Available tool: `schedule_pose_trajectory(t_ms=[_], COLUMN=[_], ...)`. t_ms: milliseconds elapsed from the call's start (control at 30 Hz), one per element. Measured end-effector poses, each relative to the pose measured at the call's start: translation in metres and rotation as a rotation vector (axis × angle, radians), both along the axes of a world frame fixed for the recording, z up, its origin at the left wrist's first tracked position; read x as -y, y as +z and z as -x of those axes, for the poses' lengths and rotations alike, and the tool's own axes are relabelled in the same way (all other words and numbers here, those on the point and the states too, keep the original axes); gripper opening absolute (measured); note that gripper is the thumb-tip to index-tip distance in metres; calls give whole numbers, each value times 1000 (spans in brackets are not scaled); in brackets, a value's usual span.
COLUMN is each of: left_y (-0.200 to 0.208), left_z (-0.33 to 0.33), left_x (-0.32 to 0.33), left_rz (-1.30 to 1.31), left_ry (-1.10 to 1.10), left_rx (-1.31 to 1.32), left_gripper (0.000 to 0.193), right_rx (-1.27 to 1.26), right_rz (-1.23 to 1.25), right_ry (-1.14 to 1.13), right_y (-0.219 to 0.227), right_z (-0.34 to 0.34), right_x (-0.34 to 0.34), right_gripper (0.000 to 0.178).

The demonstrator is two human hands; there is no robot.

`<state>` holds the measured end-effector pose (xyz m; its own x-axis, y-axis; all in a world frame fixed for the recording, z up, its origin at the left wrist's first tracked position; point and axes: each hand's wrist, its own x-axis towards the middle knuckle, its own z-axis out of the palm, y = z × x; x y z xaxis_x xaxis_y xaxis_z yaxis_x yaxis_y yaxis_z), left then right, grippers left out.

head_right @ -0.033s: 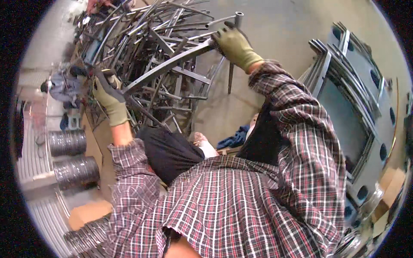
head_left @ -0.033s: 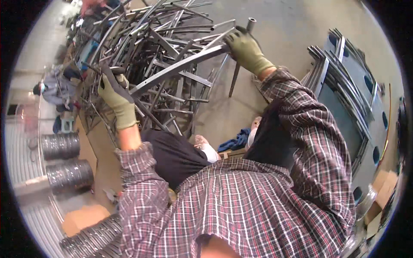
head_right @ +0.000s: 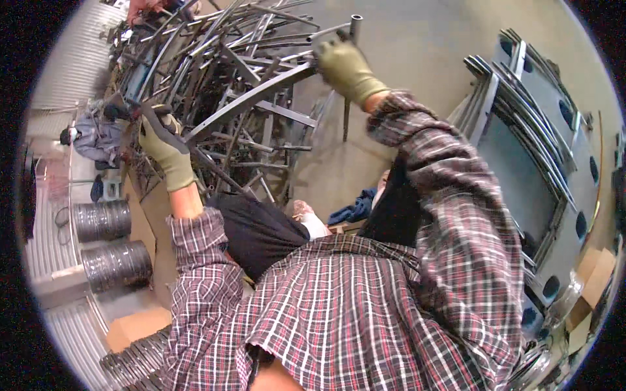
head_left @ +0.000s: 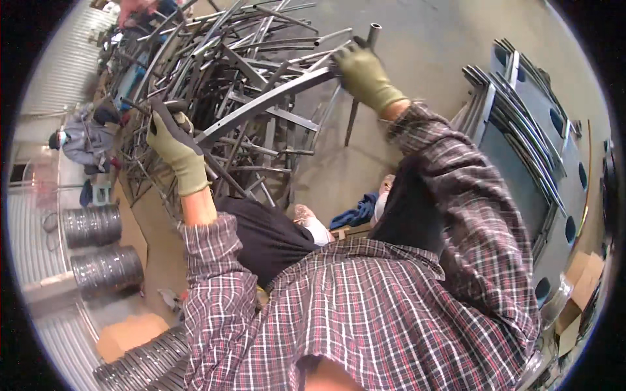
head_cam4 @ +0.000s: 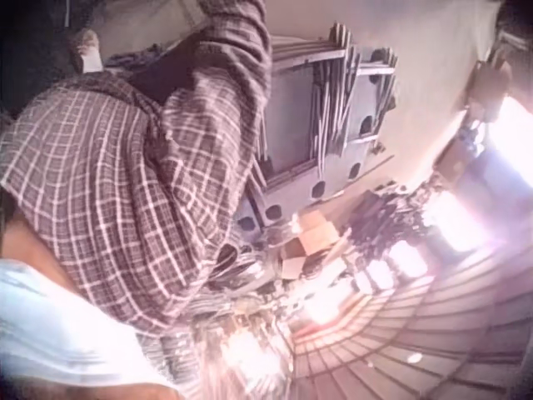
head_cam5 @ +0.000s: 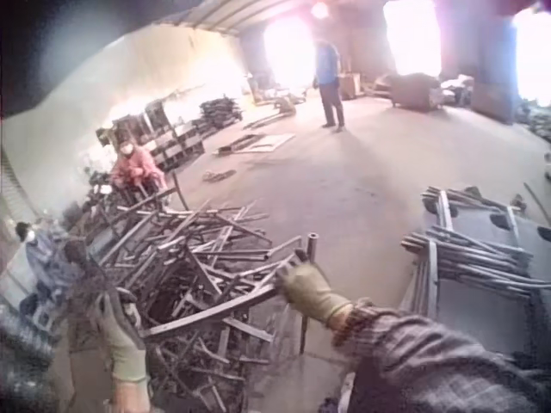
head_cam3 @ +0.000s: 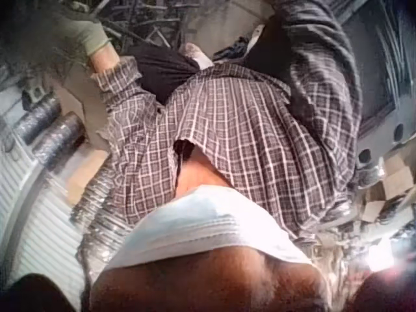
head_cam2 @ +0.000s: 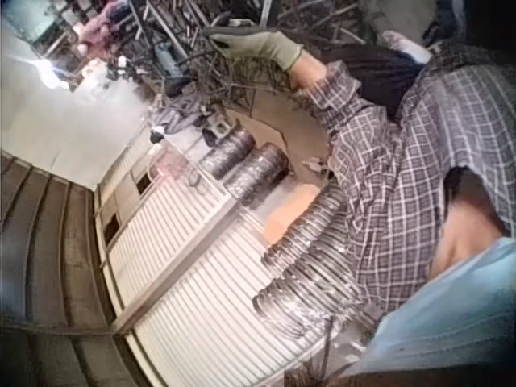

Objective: Cleaning and wiping down metal tubes and frames in a fabrication workshop using steel wool and a cloth.

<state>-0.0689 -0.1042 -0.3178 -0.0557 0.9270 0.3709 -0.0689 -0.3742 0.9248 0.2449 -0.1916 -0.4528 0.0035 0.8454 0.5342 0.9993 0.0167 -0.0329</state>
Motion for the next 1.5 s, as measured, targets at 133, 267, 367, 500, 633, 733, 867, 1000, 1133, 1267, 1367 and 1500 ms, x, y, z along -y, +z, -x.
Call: schedule_pose_trajectory(t_ms=[133,267,367,500,633,733,867,1000,1133,1267,1367,1500], left_y=[18,30,6,4,30,25,32,53,51,54,56,43], left_z=[-66,-45,-13,-51,-89,-68,-81,-147,-161,-172,-170,-182], left_x=[40,44,9,16,68,41,22,28,33,8,-23,-68], left_rz=[-163,-93,-95,-68,-184,-79,-14,-171,-90,96,107,-1], left_ry=[8,-151,-263,-165,-232,-309,-174,-201,-276,-377,-385,-236], left_rx=[36,-81,-102,75,-217,22,-93,-123,-200,-60,-119,-217], left_gripper=[37,34,40,26,26,32,34,38,32,39,38,39], right_rx=[-172,-159,111,-35,-87,-96,-191,-346,-263,-253,-376,-390], right_rz=[-242,41,-129,9,-300,-222,-50,-390,-789,-394,-558,-65], right_ry=[412,156,147,8,244,29,-177,91,93,-97,-32,-325], right_y=[74,39,-14,14,75,9,-7,59,32,-22,-27,3], right_z=[155,73,-42,60,125,14,-30,137,112,3,-21,49], right_x=[-1,12,34,16,31,36,28,-11,-30,-38,-54,-80], right_gripper=[25,20,20,24,21,23,31,43,49,34,41,42])
